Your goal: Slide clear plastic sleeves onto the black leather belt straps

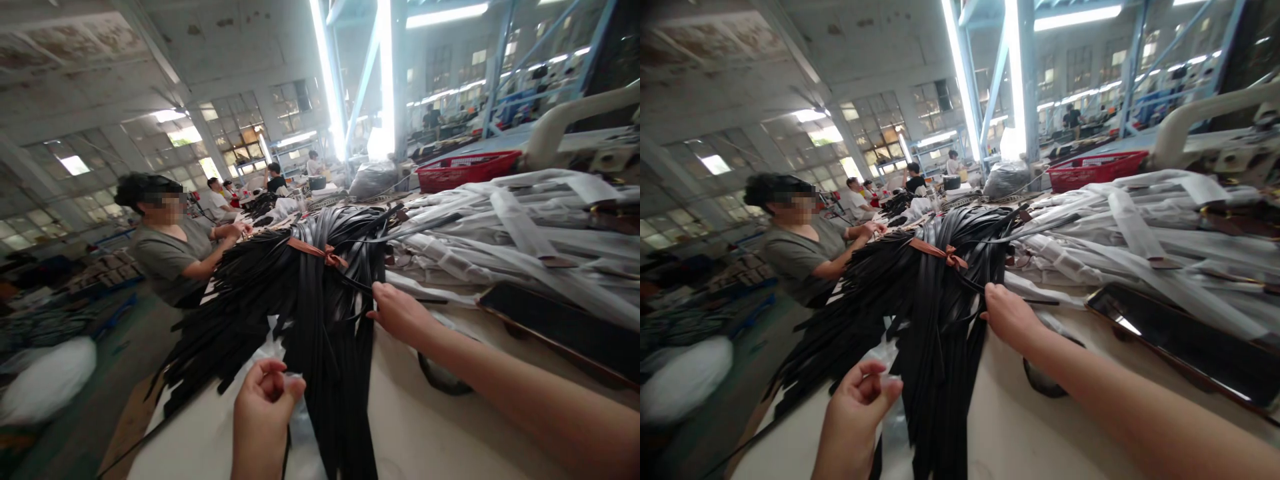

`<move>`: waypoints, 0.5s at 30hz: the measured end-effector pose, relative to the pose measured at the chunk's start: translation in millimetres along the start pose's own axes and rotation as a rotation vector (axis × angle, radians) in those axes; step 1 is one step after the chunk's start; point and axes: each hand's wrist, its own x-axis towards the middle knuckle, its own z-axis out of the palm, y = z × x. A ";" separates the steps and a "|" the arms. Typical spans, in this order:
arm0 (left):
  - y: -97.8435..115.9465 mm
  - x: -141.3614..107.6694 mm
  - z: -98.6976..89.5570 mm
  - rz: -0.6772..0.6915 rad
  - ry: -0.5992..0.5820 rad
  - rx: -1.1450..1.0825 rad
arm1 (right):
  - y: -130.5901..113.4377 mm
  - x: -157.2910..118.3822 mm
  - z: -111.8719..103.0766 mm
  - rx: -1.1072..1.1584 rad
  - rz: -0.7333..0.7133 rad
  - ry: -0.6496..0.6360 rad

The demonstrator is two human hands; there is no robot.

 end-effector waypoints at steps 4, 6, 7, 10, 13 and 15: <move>0.6 0.3 0.4 0.021 -0.023 0.015 | 11.1 6.5 -7.2 0.001 0.065 0.001; 0.4 0.2 1.4 0.034 -0.035 0.038 | 12.2 7.8 -12.8 0.039 0.062 -0.021; 0.4 0.1 2.0 0.043 -0.041 0.056 | 10.2 7.0 -15.1 0.069 0.043 -0.040; 2.0 -2.4 4.9 0.081 -0.069 0.134 | -8.0 -5.7 -17.6 0.284 -0.073 -0.183; 7.1 -9.4 9.7 0.087 -0.097 0.209 | -37.0 -30.8 -14.0 1.041 -0.200 -0.562; 11.3 -15.5 13.2 0.075 -0.131 0.251 | -53.4 -45.8 -10.8 1.481 -0.218 -0.683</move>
